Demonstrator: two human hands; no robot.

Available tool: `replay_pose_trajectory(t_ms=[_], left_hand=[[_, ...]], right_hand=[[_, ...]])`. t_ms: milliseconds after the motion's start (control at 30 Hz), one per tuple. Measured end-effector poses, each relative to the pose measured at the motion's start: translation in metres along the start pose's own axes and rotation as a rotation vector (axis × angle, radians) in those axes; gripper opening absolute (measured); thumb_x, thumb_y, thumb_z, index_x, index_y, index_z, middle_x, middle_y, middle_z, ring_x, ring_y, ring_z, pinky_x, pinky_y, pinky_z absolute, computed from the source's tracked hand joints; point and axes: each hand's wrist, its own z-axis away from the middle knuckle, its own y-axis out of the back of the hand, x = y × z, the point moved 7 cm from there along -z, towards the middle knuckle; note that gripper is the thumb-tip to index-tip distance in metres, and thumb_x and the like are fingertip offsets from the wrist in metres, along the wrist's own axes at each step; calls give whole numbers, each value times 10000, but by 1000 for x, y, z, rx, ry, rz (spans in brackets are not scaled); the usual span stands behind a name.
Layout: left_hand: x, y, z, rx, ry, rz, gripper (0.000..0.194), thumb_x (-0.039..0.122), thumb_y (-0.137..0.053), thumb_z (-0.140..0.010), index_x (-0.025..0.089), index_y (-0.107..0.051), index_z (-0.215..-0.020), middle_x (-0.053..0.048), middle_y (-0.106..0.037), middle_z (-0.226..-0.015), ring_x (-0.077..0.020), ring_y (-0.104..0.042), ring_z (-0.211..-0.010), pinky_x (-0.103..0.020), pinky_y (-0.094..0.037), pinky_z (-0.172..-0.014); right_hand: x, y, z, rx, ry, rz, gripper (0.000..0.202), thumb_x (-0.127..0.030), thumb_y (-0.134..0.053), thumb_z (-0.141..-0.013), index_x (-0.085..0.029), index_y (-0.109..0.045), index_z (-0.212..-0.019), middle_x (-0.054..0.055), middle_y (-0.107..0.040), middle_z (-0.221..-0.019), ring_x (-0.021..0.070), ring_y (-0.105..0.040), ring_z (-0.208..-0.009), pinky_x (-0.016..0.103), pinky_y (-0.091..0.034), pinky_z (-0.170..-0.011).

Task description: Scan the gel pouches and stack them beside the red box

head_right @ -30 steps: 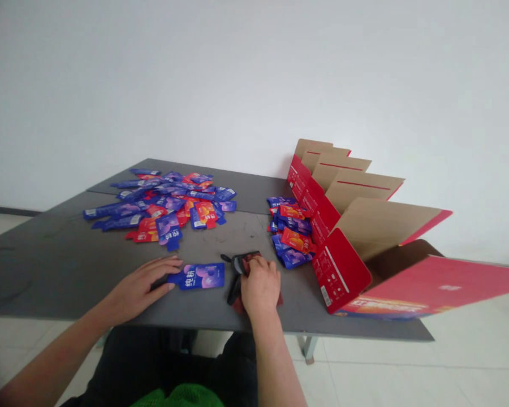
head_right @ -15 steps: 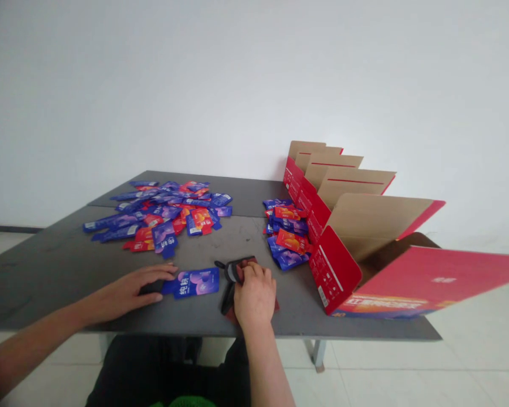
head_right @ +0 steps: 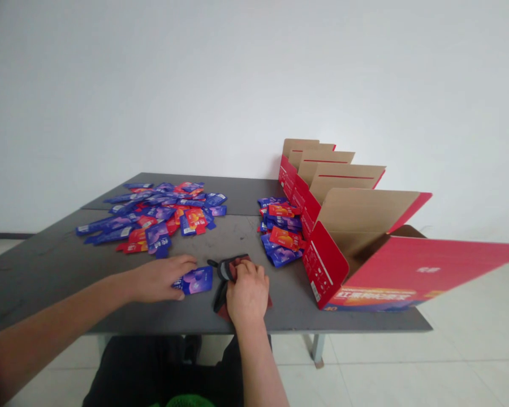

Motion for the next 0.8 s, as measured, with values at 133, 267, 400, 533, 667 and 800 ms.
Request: replay_pose_trajectory(t_ms=[133,267,400,533,667,800], left_hand=[[-8,-17,12,21,-7,67,612,458,-697,-853,204,-595,-1400,-166,-555,-1519,-353,-551,-1382,-463,-429,-1170],[-14,-15,15,-8,-24,77,584,492,-684,-868,204,-580,-1365,-144,-542,-1520,-340,-533,-1393,-434,-427,-1164],[-6,-7,2,-77,-47,29,506,403,-765,-786,190,-622,-1223,-130,-598,-1368,-329,-601,-1258,-411,-491,-1067],[6,-3,-12,-145,-27,-68,433,342,-820,-696,189,-646,-1063,-118,-635,-1171,-347,-631,-1122,-423,-525,-961],[16,-2,-19,-188,-17,-144,448,297,-809,-662,198,-643,-1066,-110,-661,-1078,-356,-647,-1058,-437,-522,-926],[8,-5,-17,-244,70,-82,493,336,-789,-651,196,-626,-1095,-107,-674,-1088,-353,-670,-1023,-399,-525,-844]], right_hand=[[1,0,0,-1,-5,-13,296,-208,-607,-926,-262,-712,-1198,59,-697,-1265,266,-544,-1129,369,-393,-896],[1,0,0,15,-7,-36,276,-227,-595,-946,-266,-715,-1191,53,-701,-1261,266,-545,-1132,370,-395,-890],[1,0,0,22,-13,-35,249,-264,-557,-990,-259,-716,-1181,67,-705,-1248,267,-548,-1121,374,-395,-879],[1,1,1,30,-14,-22,224,-294,-552,-1006,-251,-714,-1154,75,-703,-1252,271,-547,-1136,378,-394,-891],[2,0,1,18,-26,-26,217,-286,-572,-989,-247,-717,-1145,76,-699,-1267,276,-549,-1135,379,-394,-895],[2,0,1,32,-28,-43,205,-279,-575,-985,-249,-716,-1131,73,-699,-1275,275,-550,-1127,380,-393,-894]])
